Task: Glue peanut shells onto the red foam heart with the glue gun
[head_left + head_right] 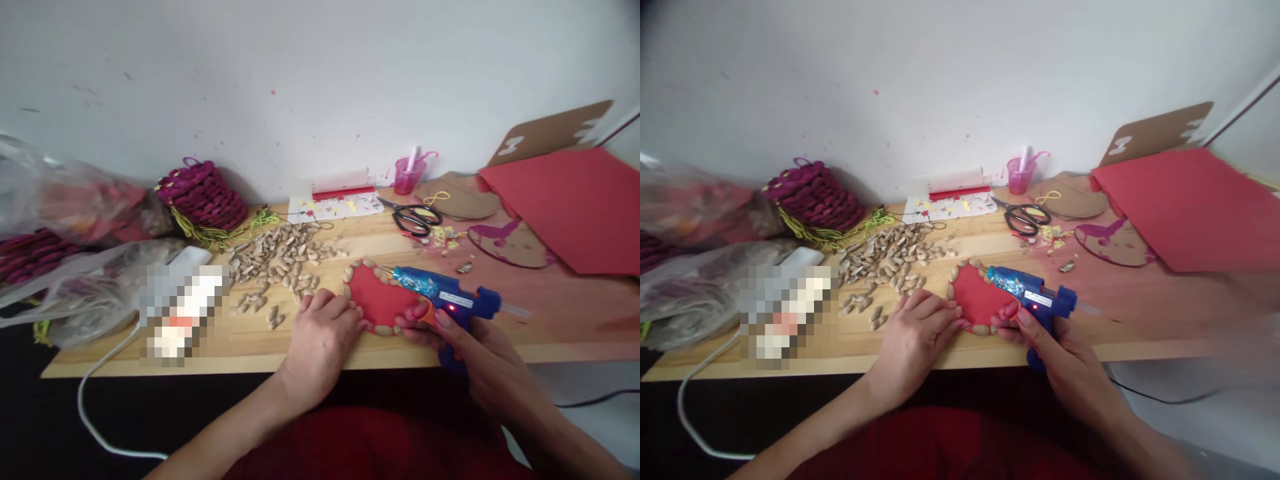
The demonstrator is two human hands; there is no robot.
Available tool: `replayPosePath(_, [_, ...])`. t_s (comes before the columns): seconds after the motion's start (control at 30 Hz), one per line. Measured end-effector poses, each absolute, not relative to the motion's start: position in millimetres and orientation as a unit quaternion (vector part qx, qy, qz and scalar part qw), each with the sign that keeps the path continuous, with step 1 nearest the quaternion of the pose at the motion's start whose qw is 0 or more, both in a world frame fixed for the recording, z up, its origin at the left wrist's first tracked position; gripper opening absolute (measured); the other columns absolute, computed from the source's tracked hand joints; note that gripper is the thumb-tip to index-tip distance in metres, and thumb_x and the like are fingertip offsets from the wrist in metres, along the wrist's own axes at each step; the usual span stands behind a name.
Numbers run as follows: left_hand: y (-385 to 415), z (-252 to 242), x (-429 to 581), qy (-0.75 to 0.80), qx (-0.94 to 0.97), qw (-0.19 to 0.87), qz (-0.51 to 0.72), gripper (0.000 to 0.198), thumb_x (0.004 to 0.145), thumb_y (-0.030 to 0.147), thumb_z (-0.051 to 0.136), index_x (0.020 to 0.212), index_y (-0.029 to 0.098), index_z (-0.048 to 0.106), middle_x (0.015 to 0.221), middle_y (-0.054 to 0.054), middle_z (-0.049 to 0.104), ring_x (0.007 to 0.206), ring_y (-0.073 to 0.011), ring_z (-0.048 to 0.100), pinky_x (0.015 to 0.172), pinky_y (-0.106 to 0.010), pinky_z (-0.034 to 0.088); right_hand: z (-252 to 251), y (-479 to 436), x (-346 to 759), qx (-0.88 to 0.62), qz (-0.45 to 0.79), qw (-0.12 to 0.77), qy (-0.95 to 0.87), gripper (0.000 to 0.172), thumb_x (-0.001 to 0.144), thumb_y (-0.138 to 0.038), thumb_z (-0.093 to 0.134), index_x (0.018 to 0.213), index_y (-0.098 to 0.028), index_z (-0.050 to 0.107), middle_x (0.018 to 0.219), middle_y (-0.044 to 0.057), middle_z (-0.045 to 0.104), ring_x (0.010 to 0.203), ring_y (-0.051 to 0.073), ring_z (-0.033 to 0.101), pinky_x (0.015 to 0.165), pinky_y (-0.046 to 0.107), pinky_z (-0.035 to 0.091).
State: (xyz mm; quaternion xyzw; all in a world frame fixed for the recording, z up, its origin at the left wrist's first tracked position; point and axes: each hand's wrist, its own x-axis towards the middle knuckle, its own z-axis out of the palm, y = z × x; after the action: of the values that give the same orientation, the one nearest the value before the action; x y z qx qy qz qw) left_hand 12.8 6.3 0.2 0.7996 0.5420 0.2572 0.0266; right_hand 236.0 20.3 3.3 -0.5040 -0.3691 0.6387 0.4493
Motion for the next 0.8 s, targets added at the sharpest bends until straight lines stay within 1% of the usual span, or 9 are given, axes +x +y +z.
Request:
replayPosePath(0.07, [6.1, -0.3, 13.5, 0.545, 0.798, 0.023, 0.258, 0.018, 0.098, 0.033, 0.059, 0.096, 0.024, 0.075, 0.092, -0.002, 0.074, 0.089, -0.0220, 0.059, 0.083, -0.041, 0.042, 0.2, 21.7, 237.0, -0.510, 0.634, 0.446, -0.372, 0.026, 0.075, -0.048, 0.082, 0.085, -0.024, 0.079, 0.096, 0.010, 0.080, 0.087, 0.029, 0.078, 0.085, 0.037, 0.064])
replayPosePath(0.13, [5.8, -0.8, 13.7, 0.548, 0.797, 0.019, 0.255, 0.019, 0.099, 0.033, 0.058, 0.096, 0.024, 0.075, 0.092, -0.002, 0.074, 0.090, -0.0222, 0.059, 0.083, -0.041, 0.042, -4.2, 22.2, 239.1, -0.511, 0.633, 0.440, -0.379, 0.028, 0.075, -0.049, 0.082, 0.088, -0.024, 0.079, 0.097, 0.010, 0.079, 0.089, 0.030, 0.078, 0.088, 0.039, 0.063])
replayPosePath(0.2, [5.5, -1.2, 13.3, 0.547, 0.797, 0.018, 0.253, 0.020, 0.100, 0.033, 0.057, 0.097, 0.024, 0.075, 0.092, -0.002, 0.074, 0.090, -0.0223, 0.059, 0.083, -0.041, 0.041, -9.1, 22.1, 241.6, -0.509, 0.634, 0.438, -0.384, 0.030, 0.077, -0.048, 0.081, 0.094, -0.024, 0.078, 0.099, 0.008, 0.079, 0.091, 0.028, 0.078, 0.093, 0.040, 0.062])
replayPosePath(0.3, [5.5, -1.6, 12.5, 0.545, 0.801, 0.016, 0.249, 0.022, 0.101, 0.033, 0.055, 0.096, 0.023, 0.075, 0.092, -0.003, 0.074, 0.091, -0.0226, 0.059, 0.082, -0.041, 0.040, -13.3, 22.3, 243.5, -0.507, 0.638, 0.435, -0.383, 0.029, 0.078, -0.047, 0.081, 0.097, -0.025, 0.077, 0.103, 0.006, 0.079, 0.092, 0.025, 0.078, 0.093, 0.038, 0.062])
replayPosePath(0.43, [6.1, -1.9, 12.4, 0.547, 0.803, 0.005, 0.236, 0.022, 0.101, 0.033, 0.054, 0.097, 0.023, 0.074, 0.093, -0.003, 0.074, 0.091, -0.0226, 0.059, 0.082, -0.041, 0.039, -7.0, 23.8, 240.2, -0.523, 0.626, 0.438, -0.378, 0.030, 0.074, -0.050, 0.083, 0.088, -0.024, 0.079, 0.101, 0.009, 0.080, 0.092, 0.028, 0.078, 0.090, 0.036, 0.063])
replayPosePath(0.6, [6.2, -2.6, 12.4, 0.545, 0.806, -0.002, 0.230, 0.024, 0.101, 0.035, 0.054, 0.095, 0.023, 0.073, 0.094, -0.002, 0.074, 0.092, -0.0226, 0.059, 0.083, -0.042, 0.039, 2.5, 25.4, 237.5, -0.558, 0.615, 0.414, -0.374, 0.031, 0.068, -0.053, 0.085, 0.082, -0.026, 0.081, 0.099, 0.013, 0.080, 0.094, 0.033, 0.078, 0.087, 0.036, 0.064])
replayPosePath(0.7, [6.2, -4.7, 12.0, 0.540, 0.809, -0.008, 0.231, 0.026, 0.102, 0.036, 0.052, 0.095, 0.022, 0.072, 0.095, -0.002, 0.073, 0.092, -0.0223, 0.059, 0.086, -0.043, 0.039, 3.9, 25.9, 237.3, -0.552, 0.624, 0.413, -0.368, 0.031, 0.066, -0.053, 0.086, 0.080, -0.026, 0.081, 0.099, 0.013, 0.080, 0.097, 0.032, 0.077, 0.084, 0.031, 0.064])
replayPosePath(0.8, [6.5, -7.3, 11.4, 0.539, 0.808, -0.009, 0.236, 0.026, 0.103, 0.036, 0.050, 0.098, 0.023, 0.072, 0.097, -0.002, 0.073, 0.094, -0.0218, 0.059, 0.089, -0.044, 0.038, 5.5, 26.2, 235.7, -0.548, 0.622, 0.419, -0.372, 0.033, 0.064, -0.053, 0.088, 0.079, -0.024, 0.082, 0.096, 0.012, 0.080, 0.095, 0.031, 0.078, 0.083, 0.029, 0.064])
